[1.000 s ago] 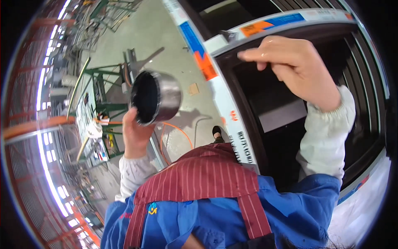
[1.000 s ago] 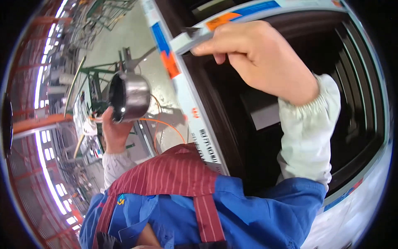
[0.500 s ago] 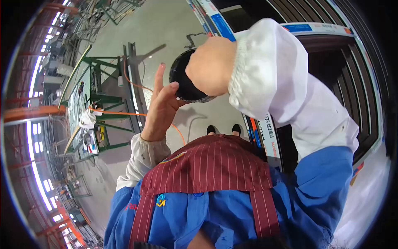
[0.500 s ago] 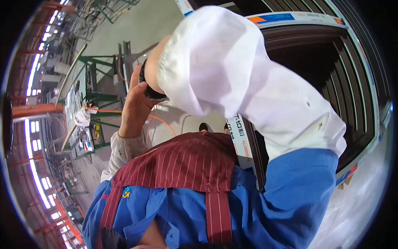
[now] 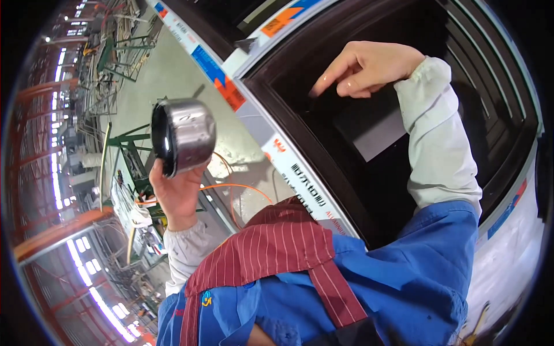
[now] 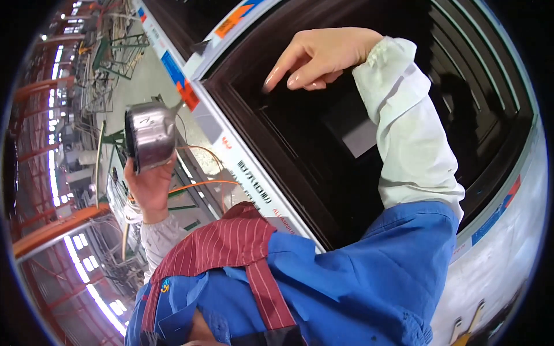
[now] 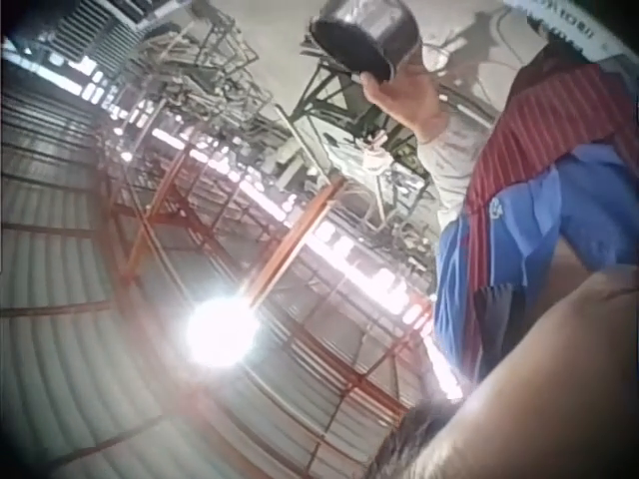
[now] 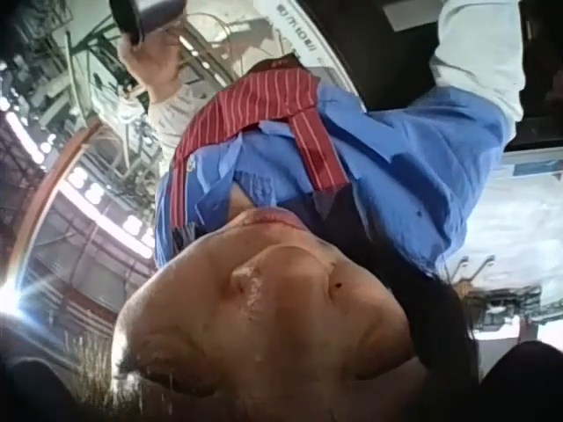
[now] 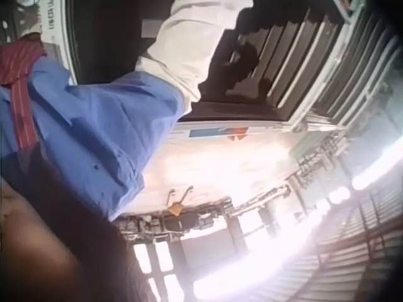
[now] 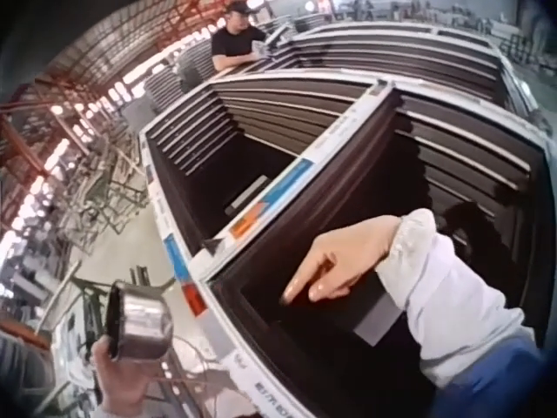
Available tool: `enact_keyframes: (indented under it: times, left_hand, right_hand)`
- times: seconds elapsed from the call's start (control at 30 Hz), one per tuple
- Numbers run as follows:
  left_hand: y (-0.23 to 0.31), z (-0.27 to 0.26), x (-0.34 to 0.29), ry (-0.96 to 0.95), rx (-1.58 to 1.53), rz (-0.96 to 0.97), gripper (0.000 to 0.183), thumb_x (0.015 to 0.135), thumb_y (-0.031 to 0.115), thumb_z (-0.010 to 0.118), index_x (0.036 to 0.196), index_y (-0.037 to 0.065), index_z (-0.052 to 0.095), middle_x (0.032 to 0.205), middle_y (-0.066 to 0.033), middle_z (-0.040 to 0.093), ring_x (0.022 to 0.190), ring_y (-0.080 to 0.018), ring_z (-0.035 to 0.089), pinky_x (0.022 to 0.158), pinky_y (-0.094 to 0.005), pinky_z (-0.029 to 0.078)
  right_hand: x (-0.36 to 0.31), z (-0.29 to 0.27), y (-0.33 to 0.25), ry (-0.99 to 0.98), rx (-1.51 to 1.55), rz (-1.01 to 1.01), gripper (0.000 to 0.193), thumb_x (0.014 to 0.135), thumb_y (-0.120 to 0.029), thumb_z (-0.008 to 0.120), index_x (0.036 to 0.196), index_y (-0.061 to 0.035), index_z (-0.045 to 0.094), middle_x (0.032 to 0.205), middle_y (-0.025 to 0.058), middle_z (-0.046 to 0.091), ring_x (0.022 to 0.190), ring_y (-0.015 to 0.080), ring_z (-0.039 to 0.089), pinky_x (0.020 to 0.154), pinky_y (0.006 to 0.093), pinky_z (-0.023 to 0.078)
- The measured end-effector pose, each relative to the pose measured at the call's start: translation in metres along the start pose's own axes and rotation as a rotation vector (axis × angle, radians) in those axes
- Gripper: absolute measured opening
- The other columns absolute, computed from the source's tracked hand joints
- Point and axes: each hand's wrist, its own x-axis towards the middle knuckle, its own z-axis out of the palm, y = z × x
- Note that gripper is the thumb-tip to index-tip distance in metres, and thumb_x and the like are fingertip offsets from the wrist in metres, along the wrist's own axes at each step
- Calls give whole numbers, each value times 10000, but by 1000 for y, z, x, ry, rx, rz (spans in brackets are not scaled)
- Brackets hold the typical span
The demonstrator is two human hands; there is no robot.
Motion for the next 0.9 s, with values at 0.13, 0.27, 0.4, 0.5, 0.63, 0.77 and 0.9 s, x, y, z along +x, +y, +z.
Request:
enact_keyframes:
  times: [0.13,0.27,0.4,0.5,0.63,0.77,0.9]
  left_hand:
    - [2,2,2,25,-15,-5,550,883,340,550,1336,52,432,1310,-162,510,1175,-337,519,957,-526,454]
    - [-3,-1,5,55,-5,18,526,882,332,561,1332,85,445,1314,-141,511,1179,-335,516,941,-545,458]
    - [-1,-8,8,106,38,35,507,872,323,581,1319,112,467,1303,-116,527,1171,-332,522,932,-545,460]
    - [0,-11,9,162,48,44,512,863,331,590,1315,120,473,1300,-112,530,1163,-332,529,922,-547,466]
    - [-2,-11,11,151,65,32,515,857,339,595,1311,125,478,1295,-116,533,1164,-334,529,918,-553,467]
    - [-6,-11,12,160,84,20,520,855,339,597,1317,134,475,1297,-127,527,1172,-343,521,922,-559,466]
    - [-6,-15,8,159,94,24,534,855,338,595,1330,133,459,1311,-134,512,1180,-349,513,922,-560,469]
  right_hand:
    - [17,12,60,330,-90,-23,377,827,-28,519,1185,-86,624,638,31,552,540,91,490,510,244,408]
    - [62,32,95,499,-263,-350,491,770,23,597,1227,-156,597,931,88,667,743,193,611,735,303,502]
    - [83,61,106,661,-404,-627,616,729,46,550,1297,-193,533,868,115,665,739,287,635,733,354,532]
    - [76,74,90,551,-476,-298,732,783,-38,538,1428,-312,331,939,106,682,770,250,672,760,349,542]
    - [86,81,93,476,-552,-197,818,818,-80,531,1476,-349,127,855,124,675,717,262,666,719,366,547]
    - [102,85,98,503,-582,-250,849,820,-102,550,1481,-350,78,800,155,661,713,284,664,714,389,542]
    - [96,84,85,441,-618,-211,855,801,-98,550,1484,-340,95,785,158,653,731,300,665,743,401,532]
